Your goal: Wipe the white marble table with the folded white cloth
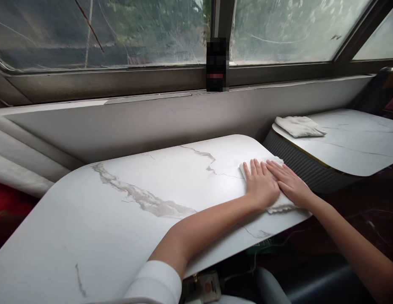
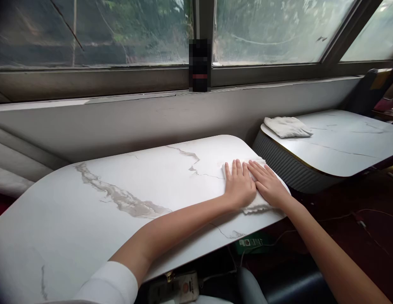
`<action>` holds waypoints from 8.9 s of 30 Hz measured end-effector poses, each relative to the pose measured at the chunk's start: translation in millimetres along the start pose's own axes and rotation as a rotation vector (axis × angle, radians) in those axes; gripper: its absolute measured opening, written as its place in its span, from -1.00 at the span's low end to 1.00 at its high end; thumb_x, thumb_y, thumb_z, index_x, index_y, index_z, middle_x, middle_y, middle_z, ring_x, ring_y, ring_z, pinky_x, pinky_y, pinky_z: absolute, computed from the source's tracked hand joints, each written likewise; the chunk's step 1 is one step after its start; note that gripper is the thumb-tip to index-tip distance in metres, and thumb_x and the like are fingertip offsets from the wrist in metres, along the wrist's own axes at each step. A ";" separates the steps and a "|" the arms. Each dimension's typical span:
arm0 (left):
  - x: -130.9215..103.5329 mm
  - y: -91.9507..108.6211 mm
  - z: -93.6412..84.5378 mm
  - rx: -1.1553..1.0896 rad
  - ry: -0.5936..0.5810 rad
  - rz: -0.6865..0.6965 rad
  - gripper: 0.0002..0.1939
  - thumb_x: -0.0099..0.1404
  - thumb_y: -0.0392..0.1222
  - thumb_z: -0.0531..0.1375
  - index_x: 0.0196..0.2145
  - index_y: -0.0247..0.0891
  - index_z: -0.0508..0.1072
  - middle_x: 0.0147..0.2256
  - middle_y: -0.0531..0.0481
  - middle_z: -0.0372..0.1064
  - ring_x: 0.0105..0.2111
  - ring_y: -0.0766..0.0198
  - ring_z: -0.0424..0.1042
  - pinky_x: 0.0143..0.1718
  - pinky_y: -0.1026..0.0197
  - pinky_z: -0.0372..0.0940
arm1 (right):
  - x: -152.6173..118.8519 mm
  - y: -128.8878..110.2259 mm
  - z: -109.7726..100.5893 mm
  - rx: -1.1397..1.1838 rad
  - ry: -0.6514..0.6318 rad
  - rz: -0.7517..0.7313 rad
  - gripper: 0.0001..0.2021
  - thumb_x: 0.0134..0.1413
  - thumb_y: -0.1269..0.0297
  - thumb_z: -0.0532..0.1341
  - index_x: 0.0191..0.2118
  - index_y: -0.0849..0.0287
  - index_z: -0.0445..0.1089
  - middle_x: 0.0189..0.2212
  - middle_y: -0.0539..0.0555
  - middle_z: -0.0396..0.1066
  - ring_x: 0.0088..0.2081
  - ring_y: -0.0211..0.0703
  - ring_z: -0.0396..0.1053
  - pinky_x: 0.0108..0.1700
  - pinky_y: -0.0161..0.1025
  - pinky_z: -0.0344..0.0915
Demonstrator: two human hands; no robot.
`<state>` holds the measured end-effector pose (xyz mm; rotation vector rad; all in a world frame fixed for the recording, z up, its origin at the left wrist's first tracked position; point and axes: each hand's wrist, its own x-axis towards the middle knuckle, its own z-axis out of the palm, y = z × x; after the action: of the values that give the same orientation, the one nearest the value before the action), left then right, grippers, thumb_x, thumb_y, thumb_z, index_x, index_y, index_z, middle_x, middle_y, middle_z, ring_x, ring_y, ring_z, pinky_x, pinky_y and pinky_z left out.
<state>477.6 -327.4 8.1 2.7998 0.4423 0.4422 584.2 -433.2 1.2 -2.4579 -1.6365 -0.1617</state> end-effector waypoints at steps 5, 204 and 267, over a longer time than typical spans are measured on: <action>52.4 -31.7 3.0 0.032 0.009 -0.112 -0.41 0.35 -0.16 -0.22 0.25 -0.55 0.00 0.27 -0.26 -0.09 0.29 0.03 -0.24 0.26 -0.11 -0.38 | 69.5 12.7 8.1 0.008 0.012 -0.002 -0.46 0.20 0.30 -0.21 0.29 0.13 -0.02 0.28 0.05 -0.02 0.28 -0.18 -0.09 0.26 0.01 -0.07; -119.5 -349.0 -150.4 0.227 0.068 -0.403 -0.53 0.37 -0.24 -0.14 0.21 -0.24 0.14 0.25 -0.05 0.02 0.26 0.24 -0.06 0.26 0.01 -0.24 | 214.2 -353.9 65.8 0.195 0.032 -0.261 -0.46 0.24 0.25 -0.13 0.26 0.44 0.02 0.27 0.33 -0.03 0.30 0.01 -0.14 0.27 -0.05 -0.25; -347.7 -386.3 -234.5 0.188 0.016 -0.338 -0.49 0.41 -0.13 -0.19 0.27 -0.26 0.02 0.26 -0.07 0.00 0.27 0.20 -0.10 0.27 -0.02 -0.25 | 111.5 -533.2 54.9 0.559 -0.157 -0.544 -0.36 0.20 0.20 -0.05 0.29 0.54 -0.13 0.30 0.38 -0.22 0.32 0.14 -0.42 0.28 0.13 -0.45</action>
<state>-14.7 -39.8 15.2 2.8164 0.9865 0.3637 135.1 -120.6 18.1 -1.6199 -2.0360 0.3764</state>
